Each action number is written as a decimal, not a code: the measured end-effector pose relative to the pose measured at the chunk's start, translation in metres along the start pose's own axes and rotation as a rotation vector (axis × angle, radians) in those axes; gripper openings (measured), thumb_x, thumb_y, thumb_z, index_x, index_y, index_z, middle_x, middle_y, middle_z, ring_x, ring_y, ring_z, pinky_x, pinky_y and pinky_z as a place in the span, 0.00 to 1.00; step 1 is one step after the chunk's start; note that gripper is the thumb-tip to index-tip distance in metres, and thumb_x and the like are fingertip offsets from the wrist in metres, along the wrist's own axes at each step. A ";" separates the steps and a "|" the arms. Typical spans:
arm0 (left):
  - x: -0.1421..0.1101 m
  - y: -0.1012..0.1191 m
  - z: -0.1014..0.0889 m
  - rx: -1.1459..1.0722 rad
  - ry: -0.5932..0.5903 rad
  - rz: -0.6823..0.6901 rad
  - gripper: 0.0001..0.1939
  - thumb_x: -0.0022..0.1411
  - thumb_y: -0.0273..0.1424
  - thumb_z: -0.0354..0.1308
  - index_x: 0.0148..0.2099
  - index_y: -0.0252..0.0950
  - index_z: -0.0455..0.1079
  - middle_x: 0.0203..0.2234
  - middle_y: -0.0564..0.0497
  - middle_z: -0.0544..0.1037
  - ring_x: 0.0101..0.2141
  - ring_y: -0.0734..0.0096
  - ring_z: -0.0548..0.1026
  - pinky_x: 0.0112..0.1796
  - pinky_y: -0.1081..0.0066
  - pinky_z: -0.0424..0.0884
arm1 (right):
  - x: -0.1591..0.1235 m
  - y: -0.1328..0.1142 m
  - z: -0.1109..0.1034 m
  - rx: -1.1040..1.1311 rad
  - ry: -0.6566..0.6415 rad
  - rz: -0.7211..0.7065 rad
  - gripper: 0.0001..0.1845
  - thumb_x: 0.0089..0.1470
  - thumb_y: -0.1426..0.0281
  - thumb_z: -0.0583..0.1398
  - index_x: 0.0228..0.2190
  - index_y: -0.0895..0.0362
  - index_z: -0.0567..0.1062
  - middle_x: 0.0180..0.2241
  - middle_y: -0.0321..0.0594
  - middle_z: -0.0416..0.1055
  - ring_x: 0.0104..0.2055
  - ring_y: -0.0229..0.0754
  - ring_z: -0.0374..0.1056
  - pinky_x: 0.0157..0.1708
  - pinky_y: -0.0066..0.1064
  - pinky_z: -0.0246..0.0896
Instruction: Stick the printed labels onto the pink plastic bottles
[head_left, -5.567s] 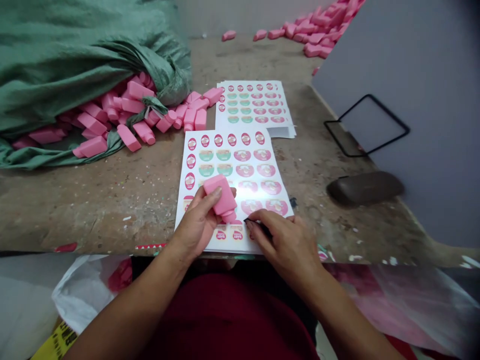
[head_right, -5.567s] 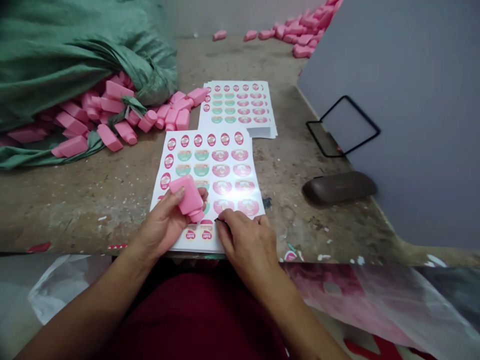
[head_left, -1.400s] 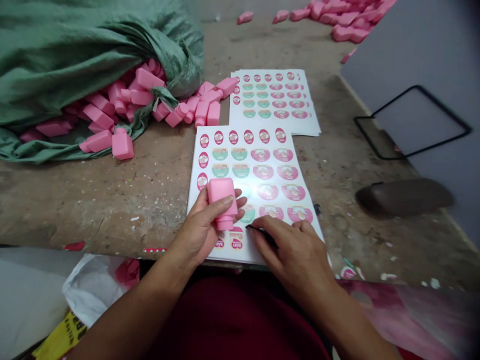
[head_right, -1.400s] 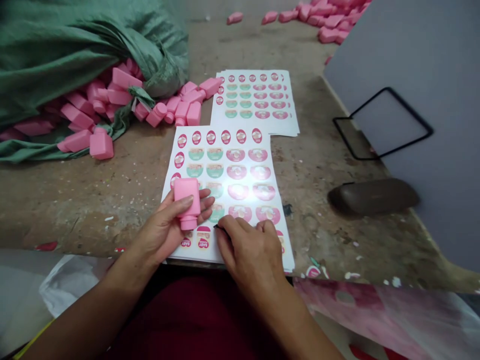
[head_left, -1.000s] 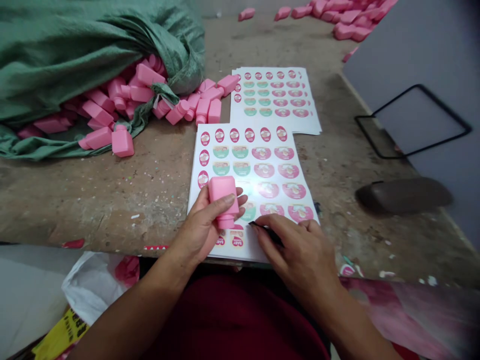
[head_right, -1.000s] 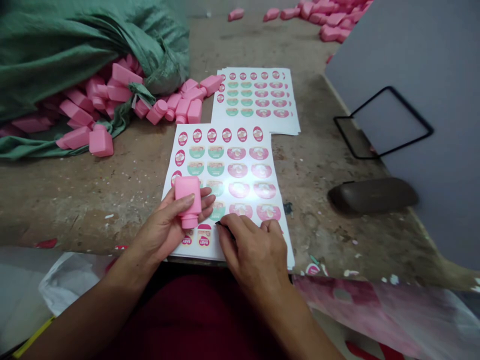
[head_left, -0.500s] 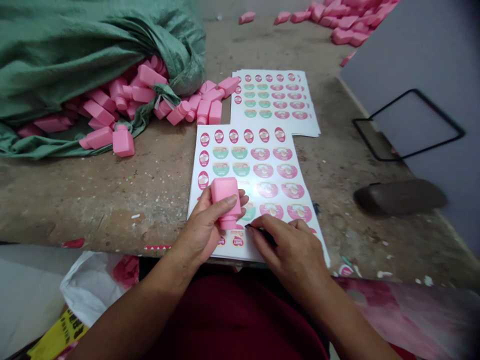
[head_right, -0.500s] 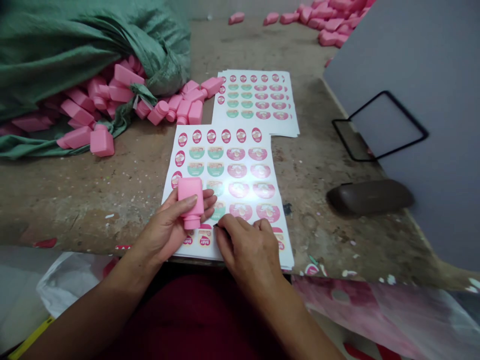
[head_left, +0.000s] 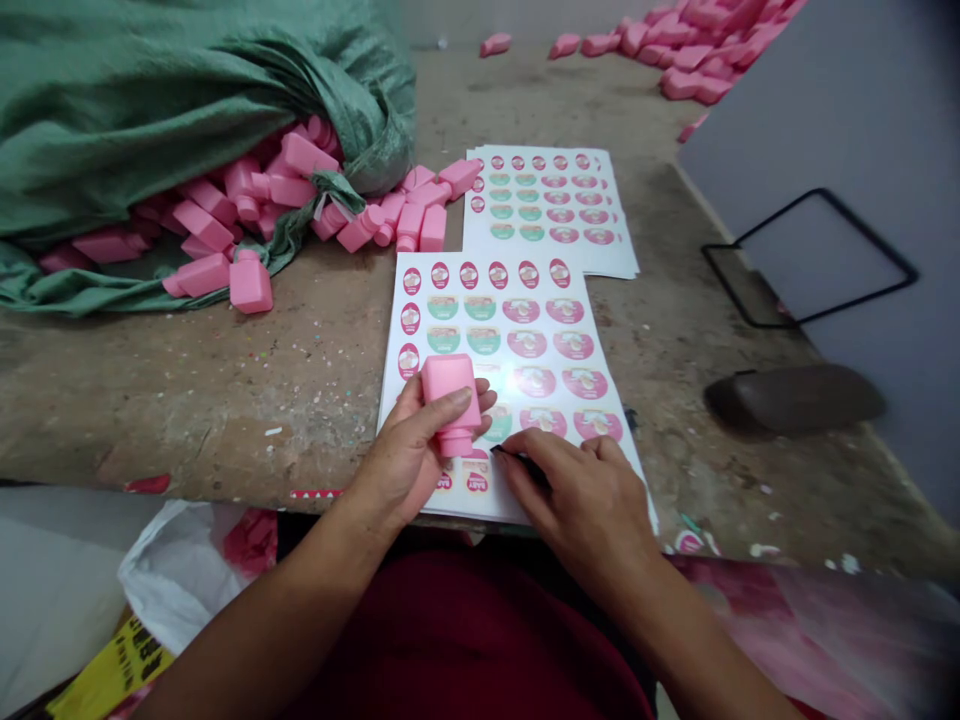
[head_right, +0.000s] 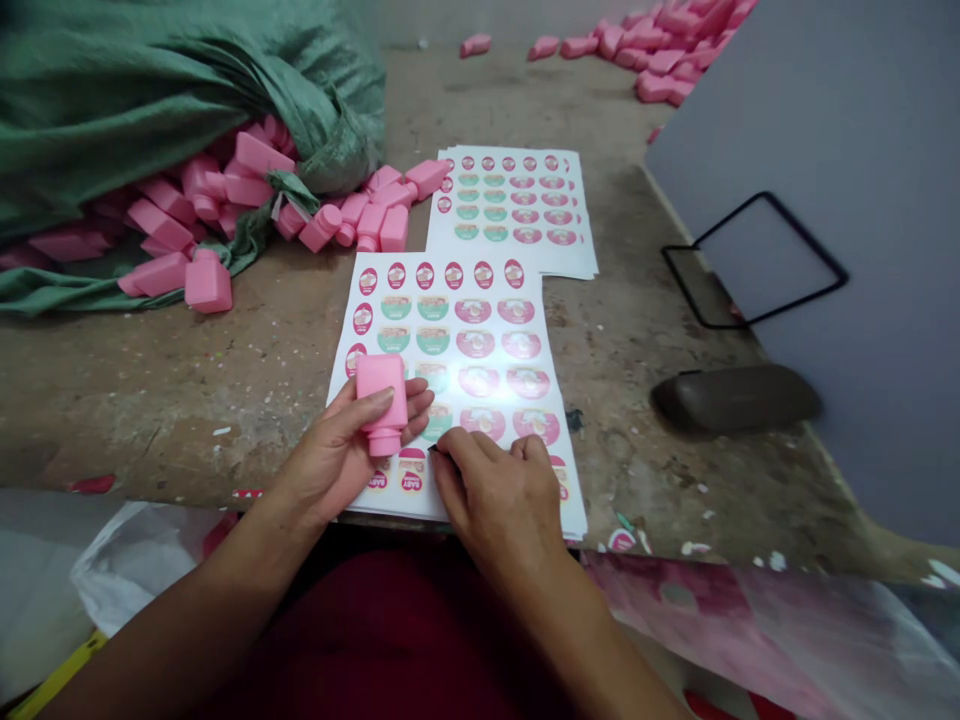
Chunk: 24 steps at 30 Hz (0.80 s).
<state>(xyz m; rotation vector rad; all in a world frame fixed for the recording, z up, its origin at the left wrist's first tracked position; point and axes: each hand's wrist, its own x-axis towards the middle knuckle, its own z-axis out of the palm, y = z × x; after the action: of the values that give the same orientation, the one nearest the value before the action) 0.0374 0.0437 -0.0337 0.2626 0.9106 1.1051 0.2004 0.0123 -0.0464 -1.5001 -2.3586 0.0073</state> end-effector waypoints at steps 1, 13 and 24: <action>0.000 0.000 0.000 -0.003 0.001 0.001 0.20 0.56 0.25 0.63 0.51 0.35 0.66 0.44 0.43 0.77 0.52 0.55 0.75 0.58 0.52 0.65 | 0.001 -0.001 0.000 -0.024 0.002 -0.009 0.16 0.64 0.67 0.52 0.29 0.55 0.75 0.23 0.35 0.76 0.20 0.38 0.53 0.31 0.33 0.45; 0.000 0.000 -0.001 -0.004 0.009 0.003 0.21 0.57 0.25 0.63 0.52 0.35 0.65 0.43 0.43 0.78 0.50 0.58 0.76 0.57 0.54 0.66 | -0.001 0.004 -0.001 0.242 -0.061 0.132 0.11 0.63 0.64 0.54 0.33 0.53 0.75 0.26 0.33 0.77 0.23 0.40 0.61 0.29 0.32 0.49; 0.000 0.001 0.000 -0.038 0.018 -0.007 0.18 0.59 0.25 0.61 0.52 0.34 0.66 0.41 0.44 0.80 0.43 0.62 0.79 0.52 0.59 0.71 | 0.003 0.004 0.000 0.204 -0.029 0.046 0.11 0.62 0.67 0.55 0.31 0.55 0.75 0.24 0.33 0.76 0.21 0.38 0.59 0.30 0.31 0.47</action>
<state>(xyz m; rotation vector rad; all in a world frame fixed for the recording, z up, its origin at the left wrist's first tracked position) 0.0373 0.0442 -0.0334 0.2180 0.9050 1.1188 0.2025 0.0163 -0.0463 -1.4641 -2.2668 0.2741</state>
